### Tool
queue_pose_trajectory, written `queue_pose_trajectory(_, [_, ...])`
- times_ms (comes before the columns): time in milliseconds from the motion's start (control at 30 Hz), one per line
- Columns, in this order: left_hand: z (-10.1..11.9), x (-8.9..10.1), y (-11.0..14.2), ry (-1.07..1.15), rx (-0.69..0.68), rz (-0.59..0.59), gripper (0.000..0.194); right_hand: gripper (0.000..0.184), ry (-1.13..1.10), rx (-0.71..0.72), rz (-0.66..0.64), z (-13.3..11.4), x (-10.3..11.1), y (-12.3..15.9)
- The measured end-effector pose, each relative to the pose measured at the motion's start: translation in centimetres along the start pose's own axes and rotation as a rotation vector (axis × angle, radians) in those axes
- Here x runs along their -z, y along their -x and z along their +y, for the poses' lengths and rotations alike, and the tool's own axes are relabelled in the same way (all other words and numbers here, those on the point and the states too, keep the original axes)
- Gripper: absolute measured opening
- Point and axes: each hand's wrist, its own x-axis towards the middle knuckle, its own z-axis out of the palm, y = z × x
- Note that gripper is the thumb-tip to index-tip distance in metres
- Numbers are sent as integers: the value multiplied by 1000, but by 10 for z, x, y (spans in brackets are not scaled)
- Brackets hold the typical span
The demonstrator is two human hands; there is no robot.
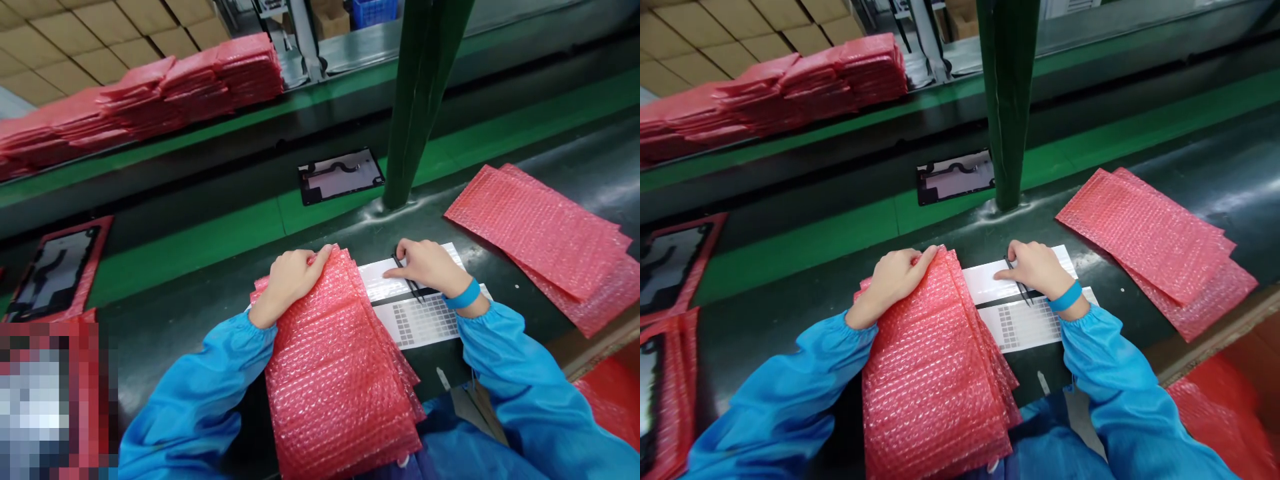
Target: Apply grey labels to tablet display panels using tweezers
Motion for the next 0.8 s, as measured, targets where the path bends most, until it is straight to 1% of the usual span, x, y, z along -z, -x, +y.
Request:
queue_pose_trajectory(67, [1,3,2,30,2,-29,69,44,-36,29,9,-11,-8,0])
queue_pose_trajectory(133, [1,5,2,63,-8,-62,68,35,-113,72,2,-24,-10,0])
queue_pose_trajectory(200, [0,7,1,93,-13,-95,68,26,-233,112,1,-33,-3,3])
queue_pose_trajectory(267, [0,8,1,111,-1,-132,70,26,-372,121,53,-33,12,7])
queue_pose_trajectory(333, [0,11,3,121,26,-180,75,30,-504,96,150,-21,29,12])
queue_pose_trajectory(400, [1,16,6,132,56,-229,78,31,-631,59,213,0,41,17])
queue_pose_trajectory(433, [1,19,7,136,69,-250,79,30,-691,35,208,11,43,18])
queue_pose_trajectory(500, [2,26,8,126,100,-292,79,23,-754,-1,140,29,41,19])
queue_pose_trajectory(567, [1,33,9,98,128,-349,79,20,-688,-5,78,37,33,17])
queue_pose_trajectory(600, [0,37,9,86,136,-387,79,23,-619,8,58,37,29,16])
queue_pose_trajectory(700, [-5,47,11,156,123,-521,76,33,-396,33,22,26,22,14])
queue_pose_trajectory(767, [-8,53,14,238,122,-596,72,34,-297,-8,26,19,23,14])
queue_pose_trajectory(800, [-10,55,15,261,135,-619,71,34,-260,-47,51,18,25,15])
